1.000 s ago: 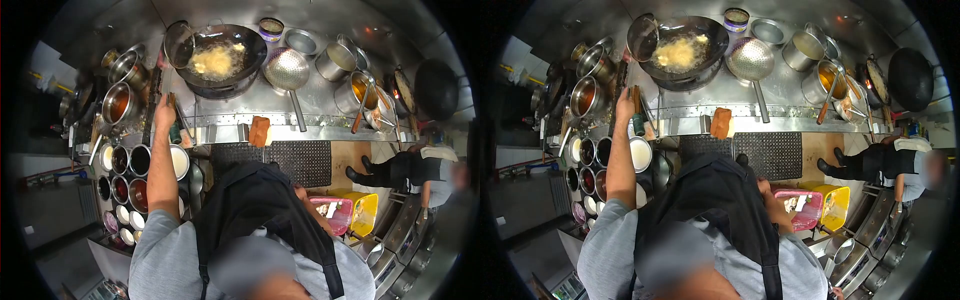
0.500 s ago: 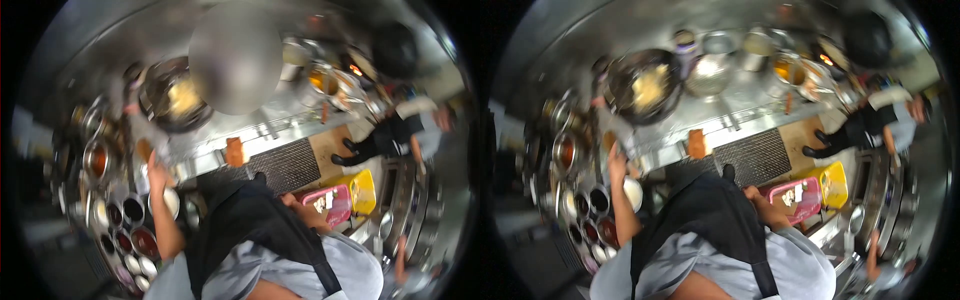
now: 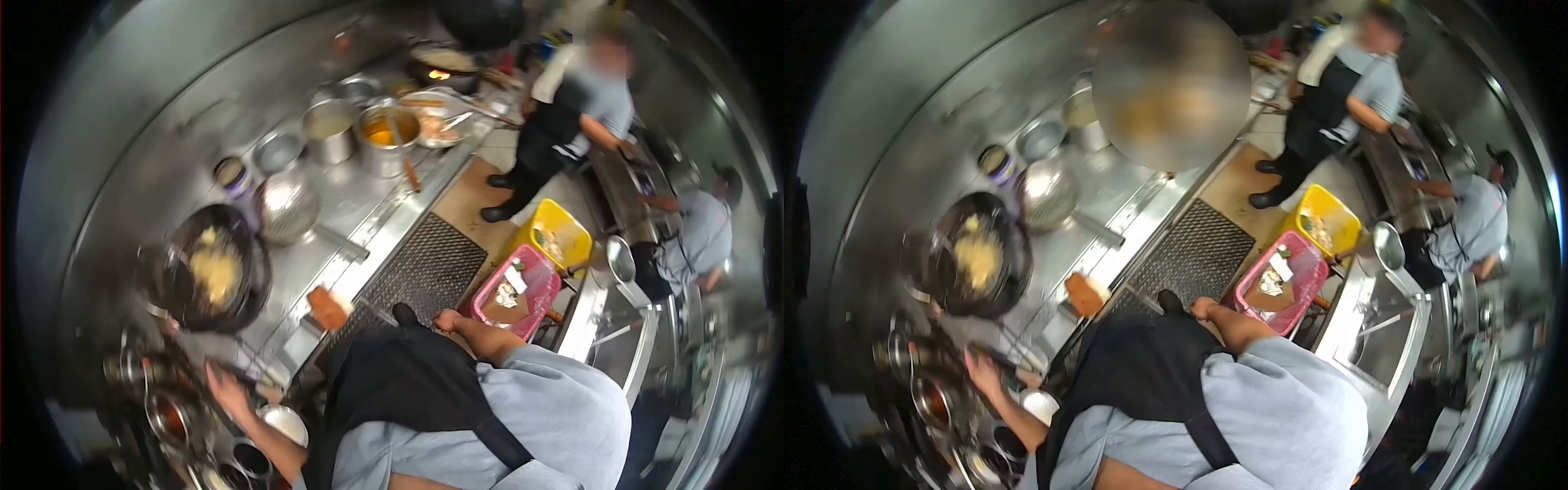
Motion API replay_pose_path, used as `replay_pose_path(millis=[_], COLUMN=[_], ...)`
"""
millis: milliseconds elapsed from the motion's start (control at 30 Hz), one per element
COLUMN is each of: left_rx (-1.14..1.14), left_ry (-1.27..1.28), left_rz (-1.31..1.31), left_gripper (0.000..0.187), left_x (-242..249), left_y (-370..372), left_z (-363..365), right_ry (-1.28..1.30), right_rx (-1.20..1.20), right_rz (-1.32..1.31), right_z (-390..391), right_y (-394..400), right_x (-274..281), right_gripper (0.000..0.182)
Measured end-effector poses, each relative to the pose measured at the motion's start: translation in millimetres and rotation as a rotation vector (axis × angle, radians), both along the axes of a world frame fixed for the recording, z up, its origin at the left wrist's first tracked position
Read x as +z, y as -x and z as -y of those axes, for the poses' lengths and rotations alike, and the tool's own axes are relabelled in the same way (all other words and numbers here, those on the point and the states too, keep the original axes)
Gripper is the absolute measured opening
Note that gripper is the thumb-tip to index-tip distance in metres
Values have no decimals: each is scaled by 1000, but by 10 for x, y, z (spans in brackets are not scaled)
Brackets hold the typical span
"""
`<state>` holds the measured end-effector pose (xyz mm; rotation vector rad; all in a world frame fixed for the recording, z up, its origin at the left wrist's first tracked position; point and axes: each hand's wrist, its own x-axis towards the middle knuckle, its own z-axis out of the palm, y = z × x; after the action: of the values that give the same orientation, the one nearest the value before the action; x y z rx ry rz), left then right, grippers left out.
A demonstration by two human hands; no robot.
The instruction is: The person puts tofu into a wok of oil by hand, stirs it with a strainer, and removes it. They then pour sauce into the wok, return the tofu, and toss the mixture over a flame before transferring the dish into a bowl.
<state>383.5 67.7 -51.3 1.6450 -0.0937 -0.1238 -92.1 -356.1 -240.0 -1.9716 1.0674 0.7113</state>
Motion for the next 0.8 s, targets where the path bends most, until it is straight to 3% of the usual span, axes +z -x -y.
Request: replay_pose_path(millis=[33,67,100,133,167,200,233,267,300,367,400,467,500,567,633,800], left_rx=[-54,-196,-132,-101,-17,70,89,102,71,90,81,60,52,74,79,39], left_ry=[-197,20,-291,-222,-369,-488,-276,-419,-437,-376,-376,-389,-389,-455,-485,-380], left_rz=[309,188,361,148,225,303,50,-127,-73,107,104,347,350,-130,-138,-244], left_gripper=[53,53,52,53,54,55,52,52,52,52,52,51,51,53,57,65], left_x=[-127,-105,160,90,176,-24,613,1098,905,507,263,-135,103,898,819,429], left_y=[-75,-42,81,22,47,-134,163,350,223,35,-107,-306,-155,338,313,-48], left_z=[-69,-129,20,-51,-41,-164,149,318,187,-18,-129,-376,-264,104,146,411], right_ry=[64,230,70,-6,91,-6,-78,-42,-49,-162,-52,-112,-173,-184,-144,-165], right_rx=[70,375,173,-115,594,177,-71,92,104,-233,118,-2,-111,-214,-165,-101], right_rz=[46,-8,109,-16,94,63,118,226,231,114,224,161,97,158,173,231], right_z=[-16,-49,-82,-164,11,-153,-173,20,-25,-155,48,34,18,-21,-59,-76], right_y=[34,100,129,60,292,133,204,575,487,316,655,409,276,189,-4,-186], right_x=[-96,-25,93,233,-280,468,355,-731,-581,185,-1026,-320,-1,59,365,404], right_gripper=[35,37,40,40,37,38,41,40,40,36,31,28,26,24,22,20])
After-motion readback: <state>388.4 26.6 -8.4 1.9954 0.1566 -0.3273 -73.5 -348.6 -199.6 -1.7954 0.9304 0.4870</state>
